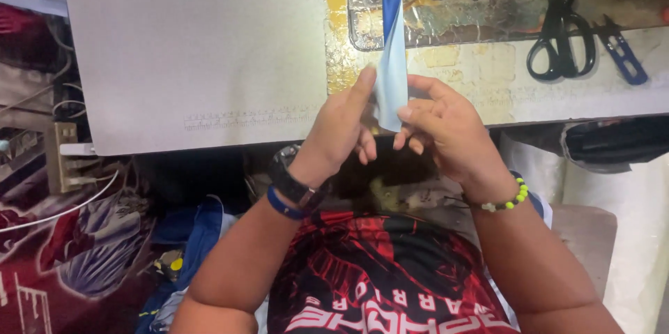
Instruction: Sewing and trimming blue fabric strips using a sewing machine and snips at a workstation.
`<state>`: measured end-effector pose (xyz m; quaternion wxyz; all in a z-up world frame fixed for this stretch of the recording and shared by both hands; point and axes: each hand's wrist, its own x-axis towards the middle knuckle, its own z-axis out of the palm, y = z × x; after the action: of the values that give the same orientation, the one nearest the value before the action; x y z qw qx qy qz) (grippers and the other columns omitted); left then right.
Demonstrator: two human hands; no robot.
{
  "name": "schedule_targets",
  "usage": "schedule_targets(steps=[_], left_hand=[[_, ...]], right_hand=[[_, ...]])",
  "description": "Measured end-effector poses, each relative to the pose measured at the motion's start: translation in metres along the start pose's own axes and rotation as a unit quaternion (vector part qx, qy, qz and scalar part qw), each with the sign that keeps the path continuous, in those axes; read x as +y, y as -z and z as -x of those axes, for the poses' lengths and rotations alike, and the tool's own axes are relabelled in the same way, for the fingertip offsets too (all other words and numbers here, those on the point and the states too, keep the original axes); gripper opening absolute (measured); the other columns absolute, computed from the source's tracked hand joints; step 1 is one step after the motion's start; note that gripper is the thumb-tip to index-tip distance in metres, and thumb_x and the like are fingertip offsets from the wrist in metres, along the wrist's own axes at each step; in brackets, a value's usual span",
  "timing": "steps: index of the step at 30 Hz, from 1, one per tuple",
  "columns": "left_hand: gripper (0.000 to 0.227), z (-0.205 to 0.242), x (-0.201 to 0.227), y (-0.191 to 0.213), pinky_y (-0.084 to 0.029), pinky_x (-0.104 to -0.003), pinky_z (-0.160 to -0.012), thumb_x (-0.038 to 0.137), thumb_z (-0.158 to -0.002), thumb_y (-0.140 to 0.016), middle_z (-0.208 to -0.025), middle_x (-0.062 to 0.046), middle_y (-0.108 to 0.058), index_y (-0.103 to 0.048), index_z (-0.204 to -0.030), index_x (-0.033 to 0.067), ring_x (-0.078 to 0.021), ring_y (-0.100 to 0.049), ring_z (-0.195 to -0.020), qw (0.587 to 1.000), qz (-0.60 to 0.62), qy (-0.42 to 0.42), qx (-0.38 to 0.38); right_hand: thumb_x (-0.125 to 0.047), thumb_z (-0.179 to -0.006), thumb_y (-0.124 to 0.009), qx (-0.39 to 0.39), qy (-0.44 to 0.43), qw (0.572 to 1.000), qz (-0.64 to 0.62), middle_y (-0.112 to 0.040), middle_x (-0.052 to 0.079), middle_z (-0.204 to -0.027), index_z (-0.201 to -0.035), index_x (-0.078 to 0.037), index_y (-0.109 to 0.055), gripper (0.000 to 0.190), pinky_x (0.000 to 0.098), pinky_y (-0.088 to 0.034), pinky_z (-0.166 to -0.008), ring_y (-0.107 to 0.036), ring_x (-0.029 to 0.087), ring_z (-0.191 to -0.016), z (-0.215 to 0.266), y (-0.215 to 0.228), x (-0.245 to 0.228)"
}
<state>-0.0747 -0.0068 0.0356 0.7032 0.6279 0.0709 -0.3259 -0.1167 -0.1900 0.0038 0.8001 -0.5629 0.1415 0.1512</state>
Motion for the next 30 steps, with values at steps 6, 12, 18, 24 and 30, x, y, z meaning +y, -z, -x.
schedule_targets(steps=[6,12,18,24,30], left_hand=[[0.086,-0.003,0.016,-0.004,-0.061,-0.029,-0.037,0.061,-0.098,-0.04,-0.108,-0.027,-0.069,-0.052,-0.132,-0.0166,-0.0198,-0.069,-0.046,0.988,0.1,0.095,-0.067],[0.054,-0.007,-0.007,-0.003,-0.058,-0.031,-0.034,0.036,-0.096,-0.067,-0.102,-0.018,-0.063,-0.063,-0.12,-0.0122,-0.0217,-0.067,-0.043,0.996,0.07,0.061,-0.008],[0.034,0.013,0.009,-0.011,-0.06,-0.03,-0.038,0.023,-0.093,-0.072,-0.075,-0.02,-0.068,-0.07,-0.104,-0.0087,-0.0223,-0.069,-0.045,0.995,-0.087,0.031,0.037],[0.009,0.026,-0.026,-0.013,-0.057,-0.029,-0.051,0.011,-0.092,-0.076,-0.084,-0.009,-0.072,-0.073,-0.1,0.0077,-0.0234,-0.07,-0.064,0.8,-0.413,-0.393,0.187],[0.005,0.03,-0.026,-0.017,-0.059,-0.031,-0.068,0.012,-0.097,-0.073,-0.096,-0.004,-0.068,-0.075,-0.102,0.011,-0.0214,-0.067,-0.08,0.658,-0.499,-0.536,0.177]], right_hand=[[0.001,-0.093,-0.064,-0.019,0.002,1.0,0.004,-0.065,0.022,-0.079,-0.142,0.001,-0.04,0.054,0.0211,-0.045,-0.034,-0.071,0.03,-0.052,0.003,0.005,-0.006],[0.003,-0.091,-0.067,-0.038,0.038,0.992,0.115,-0.066,0.019,-0.075,-0.145,0.001,-0.037,0.062,0.0228,-0.045,-0.038,-0.068,0.026,-0.049,0.007,-0.004,-0.024],[0.007,-0.087,-0.069,-0.014,0.047,0.985,0.165,-0.069,0.017,-0.079,-0.145,-0.001,-0.038,0.066,0.025,-0.05,-0.048,-0.066,0.02,-0.051,0.011,-0.005,-0.035],[0.004,-0.091,-0.068,-0.007,0.066,0.987,0.146,-0.069,0.018,-0.08,-0.14,0.003,-0.042,0.055,0.0239,-0.048,-0.045,-0.068,0.02,-0.052,0.013,-0.004,-0.022],[0.004,-0.094,-0.065,-0.002,0.093,0.987,0.128,-0.069,0.02,-0.08,-0.137,0.003,-0.046,0.047,0.0254,-0.048,-0.044,-0.069,0.022,-0.054,0.015,-0.007,-0.017]])
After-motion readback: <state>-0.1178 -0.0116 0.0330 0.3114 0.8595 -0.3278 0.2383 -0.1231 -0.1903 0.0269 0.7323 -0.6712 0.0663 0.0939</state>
